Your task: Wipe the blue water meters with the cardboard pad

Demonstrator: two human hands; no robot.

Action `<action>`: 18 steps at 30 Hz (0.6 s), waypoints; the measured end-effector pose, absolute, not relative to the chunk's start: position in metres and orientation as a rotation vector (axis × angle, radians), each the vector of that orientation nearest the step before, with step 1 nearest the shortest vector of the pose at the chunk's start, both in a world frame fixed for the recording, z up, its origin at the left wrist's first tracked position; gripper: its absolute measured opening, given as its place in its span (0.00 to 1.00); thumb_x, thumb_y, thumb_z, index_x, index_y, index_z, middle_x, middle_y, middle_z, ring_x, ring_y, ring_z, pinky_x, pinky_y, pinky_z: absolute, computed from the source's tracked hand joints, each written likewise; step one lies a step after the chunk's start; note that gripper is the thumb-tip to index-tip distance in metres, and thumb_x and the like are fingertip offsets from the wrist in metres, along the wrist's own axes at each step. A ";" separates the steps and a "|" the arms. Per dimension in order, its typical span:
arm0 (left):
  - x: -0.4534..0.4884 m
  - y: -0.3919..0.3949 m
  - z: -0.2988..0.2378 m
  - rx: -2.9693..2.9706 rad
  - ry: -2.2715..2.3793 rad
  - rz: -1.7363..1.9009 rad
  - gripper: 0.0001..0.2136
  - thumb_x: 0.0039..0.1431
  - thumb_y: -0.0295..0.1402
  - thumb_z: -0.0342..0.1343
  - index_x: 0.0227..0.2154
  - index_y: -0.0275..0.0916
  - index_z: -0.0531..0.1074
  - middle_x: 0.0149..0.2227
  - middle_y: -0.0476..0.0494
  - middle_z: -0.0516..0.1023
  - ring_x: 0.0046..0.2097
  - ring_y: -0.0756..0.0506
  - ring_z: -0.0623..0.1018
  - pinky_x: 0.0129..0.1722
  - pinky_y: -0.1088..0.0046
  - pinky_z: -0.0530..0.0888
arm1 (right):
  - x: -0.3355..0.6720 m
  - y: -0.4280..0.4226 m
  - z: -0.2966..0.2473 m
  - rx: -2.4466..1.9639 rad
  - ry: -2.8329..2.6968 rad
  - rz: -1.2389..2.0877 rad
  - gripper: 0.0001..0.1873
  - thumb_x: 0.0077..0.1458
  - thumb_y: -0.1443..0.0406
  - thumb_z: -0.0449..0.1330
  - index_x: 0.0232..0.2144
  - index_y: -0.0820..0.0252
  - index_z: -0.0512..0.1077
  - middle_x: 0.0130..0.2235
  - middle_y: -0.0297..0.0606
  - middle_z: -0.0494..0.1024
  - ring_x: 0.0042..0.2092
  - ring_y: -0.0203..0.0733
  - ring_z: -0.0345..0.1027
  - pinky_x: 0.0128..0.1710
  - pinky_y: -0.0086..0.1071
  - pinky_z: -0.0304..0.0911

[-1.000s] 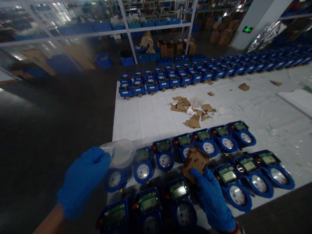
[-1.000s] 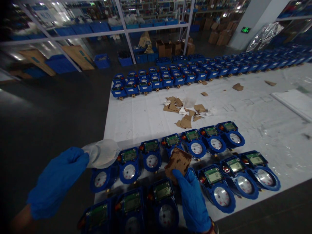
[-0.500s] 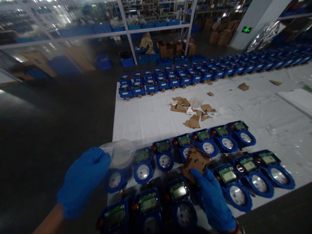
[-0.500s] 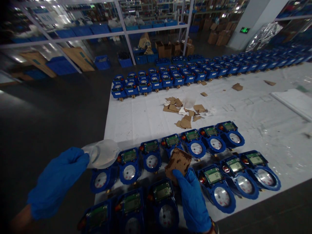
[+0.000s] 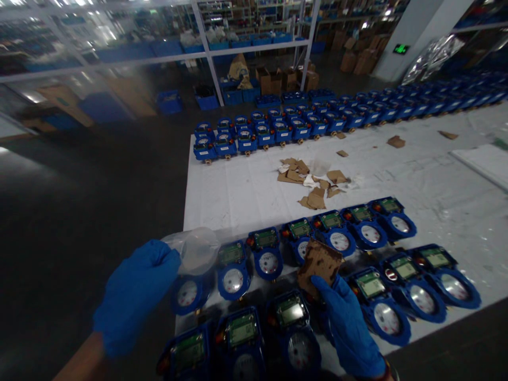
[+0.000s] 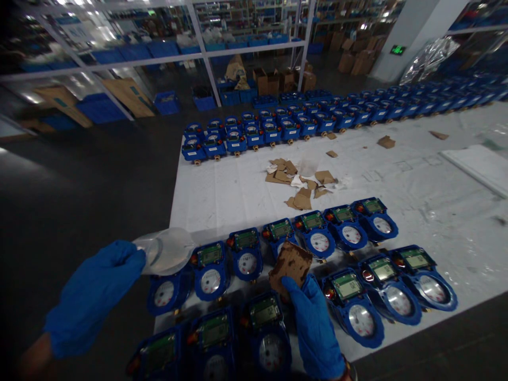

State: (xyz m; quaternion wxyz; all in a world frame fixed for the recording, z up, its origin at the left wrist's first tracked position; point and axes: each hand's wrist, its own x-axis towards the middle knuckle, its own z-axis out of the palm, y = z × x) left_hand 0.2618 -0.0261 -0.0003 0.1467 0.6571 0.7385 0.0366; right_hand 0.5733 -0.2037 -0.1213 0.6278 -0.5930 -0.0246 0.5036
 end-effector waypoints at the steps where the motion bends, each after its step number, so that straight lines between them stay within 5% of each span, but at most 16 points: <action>1: 0.263 -0.026 0.001 1.891 2.132 0.105 0.14 0.63 0.44 0.44 0.26 0.43 0.64 0.28 0.53 0.66 0.32 0.46 0.68 0.32 0.68 0.63 | 0.574 -0.204 -0.121 -1.369 -0.061 1.147 0.27 0.49 0.56 0.72 0.50 0.53 0.73 0.48 0.35 0.83 0.52 0.52 0.75 0.55 0.46 0.69; 18: 0.266 -0.026 0.003 1.908 2.144 0.059 0.14 0.64 0.43 0.43 0.26 0.43 0.64 0.27 0.52 0.66 0.31 0.46 0.69 0.32 0.68 0.63 | 0.574 -0.205 -0.131 -1.333 -0.041 1.165 0.29 0.48 0.57 0.73 0.52 0.53 0.73 0.48 0.36 0.83 0.51 0.51 0.76 0.55 0.46 0.69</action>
